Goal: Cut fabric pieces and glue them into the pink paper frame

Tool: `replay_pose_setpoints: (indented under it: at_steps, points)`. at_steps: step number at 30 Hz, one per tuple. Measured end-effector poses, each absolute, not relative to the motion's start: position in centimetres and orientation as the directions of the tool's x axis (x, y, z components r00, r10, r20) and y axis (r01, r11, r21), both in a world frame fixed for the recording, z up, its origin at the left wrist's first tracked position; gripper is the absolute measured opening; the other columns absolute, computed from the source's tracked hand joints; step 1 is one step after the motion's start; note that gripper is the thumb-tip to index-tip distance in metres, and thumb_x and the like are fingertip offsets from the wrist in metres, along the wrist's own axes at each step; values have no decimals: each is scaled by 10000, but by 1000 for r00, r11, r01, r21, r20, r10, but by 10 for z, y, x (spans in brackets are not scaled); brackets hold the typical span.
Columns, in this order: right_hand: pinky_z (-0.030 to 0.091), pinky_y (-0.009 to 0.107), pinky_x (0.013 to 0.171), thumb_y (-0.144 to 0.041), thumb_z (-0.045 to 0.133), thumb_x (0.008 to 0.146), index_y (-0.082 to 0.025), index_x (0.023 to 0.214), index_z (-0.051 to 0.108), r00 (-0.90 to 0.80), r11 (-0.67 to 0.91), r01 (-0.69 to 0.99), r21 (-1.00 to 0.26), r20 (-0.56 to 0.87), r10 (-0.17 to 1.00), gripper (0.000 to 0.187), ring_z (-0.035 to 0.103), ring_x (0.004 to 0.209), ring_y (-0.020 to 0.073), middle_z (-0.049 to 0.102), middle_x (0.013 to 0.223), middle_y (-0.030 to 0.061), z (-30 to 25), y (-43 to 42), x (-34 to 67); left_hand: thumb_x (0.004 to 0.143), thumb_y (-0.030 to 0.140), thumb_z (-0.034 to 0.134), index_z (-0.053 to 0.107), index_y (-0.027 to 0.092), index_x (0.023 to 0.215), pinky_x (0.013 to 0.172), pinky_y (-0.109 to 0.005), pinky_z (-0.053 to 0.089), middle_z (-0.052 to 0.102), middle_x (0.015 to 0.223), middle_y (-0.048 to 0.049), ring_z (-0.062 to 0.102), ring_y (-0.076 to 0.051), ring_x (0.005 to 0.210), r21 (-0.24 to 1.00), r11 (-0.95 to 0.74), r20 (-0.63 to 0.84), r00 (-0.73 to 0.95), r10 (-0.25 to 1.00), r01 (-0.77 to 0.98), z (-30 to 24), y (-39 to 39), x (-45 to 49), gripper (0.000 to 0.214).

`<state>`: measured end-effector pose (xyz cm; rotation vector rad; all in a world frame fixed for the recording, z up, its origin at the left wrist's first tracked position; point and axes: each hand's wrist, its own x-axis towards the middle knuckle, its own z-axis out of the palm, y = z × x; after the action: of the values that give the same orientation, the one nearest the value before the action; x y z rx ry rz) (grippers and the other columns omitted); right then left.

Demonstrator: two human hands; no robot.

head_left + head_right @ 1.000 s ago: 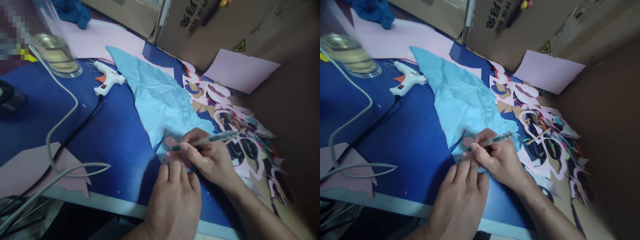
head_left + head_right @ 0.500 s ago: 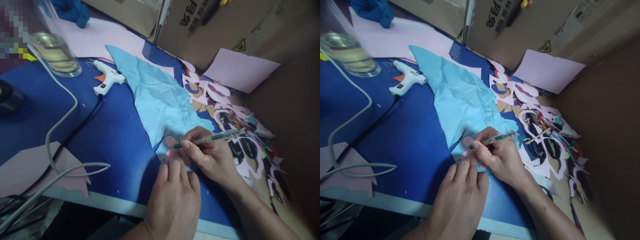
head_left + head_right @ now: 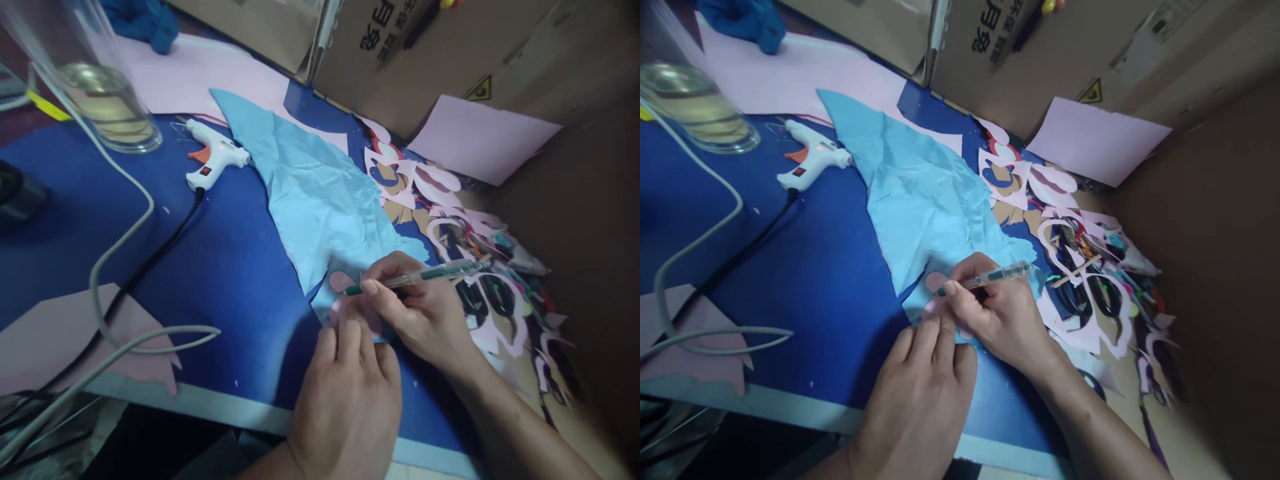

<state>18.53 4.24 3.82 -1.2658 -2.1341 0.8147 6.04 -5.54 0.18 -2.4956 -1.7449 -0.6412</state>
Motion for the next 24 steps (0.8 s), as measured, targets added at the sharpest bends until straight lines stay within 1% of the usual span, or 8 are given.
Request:
replay_pose_setpoints:
  at_steps: [3, 8, 13, 17, 19, 21, 24]
  points:
    - [490, 264, 534, -341, 648, 1052, -203, 821, 715, -425, 383, 583, -716, 132, 895, 277, 648, 562, 131, 725, 733, 11, 38, 43, 184, 916, 363, 757, 844, 167, 941, 797, -413, 569, 813, 1189, -204, 698, -341, 1131, 210, -368, 355, 280, 892, 906, 2, -56, 61, 216]
    - [504, 261, 539, -335, 651, 1054, -211, 839, 711, -424, 380, 570, -728, 136, 896, 256, 656, 561, 127, 743, 770, 13, 39, 43, 183, 926, 356, 740, 847, 171, 942, 782, -410, 564, 824, 1132, -194, 703, -322, 1069, 202, -368, 356, 282, 891, 908, 2, -55, 61, 214]
    - [511, 273, 544, -361, 654, 1055, -223, 863, 678, -416, 336, 554, -762, 96, 904, 238, 659, 546, 151, 682, 636, -18, 39, 39, 184, 930, 375, 740, 841, 156, 955, 820, -427, 573, 808, 1191, -218, 701, -338, 1114, 209, -378, 349, 292, 891, 902, 2, -55, 60, 243]
    - [514, 268, 556, -366, 668, 1048, -221, 852, 682, -429, 340, 554, -760, 90, 899, 245, 668, 582, 142, 716, 724, -3, 37, 38, 185, 928, 367, 741, 842, 165, 958, 827, -425, 576, 820, 1151, -200, 708, -332, 1110, 207, -375, 354, 288, 890, 904, 2, -55, 60, 228]
    - [524, 274, 581, -361, 663, 1051, -220, 843, 684, -423, 347, 562, -751, 99, 901, 252, 680, 610, 146, 730, 754, 7, 37, 39, 185, 922, 362, 749, 841, 167, 949, 809, -416, 575, 817, 1171, -204, 712, -334, 1115, 202, -372, 355, 286, 890, 906, 2, -55, 60, 217]
    - [521, 278, 575, -362, 649, 1059, -216, 834, 681, -413, 340, 570, -748, 97, 906, 270, 670, 589, 144, 725, 736, 7, 38, 39, 185, 919, 368, 756, 840, 166, 943, 798, -414, 575, 811, 1194, -211, 713, -339, 1119, 201, -373, 349, 289, 891, 906, 2, -55, 60, 220]
    - [504, 274, 531, -372, 646, 1058, -214, 818, 678, -413, 332, 575, -747, 86, 907, 289, 641, 540, 137, 707, 697, 2, 39, 39, 185, 921, 399, 761, 842, 162, 955, 831, -427, 582, 817, 1158, -206, 710, -338, 1122, 213, -380, 339, 297, 893, 900, 2, -55, 60, 252]
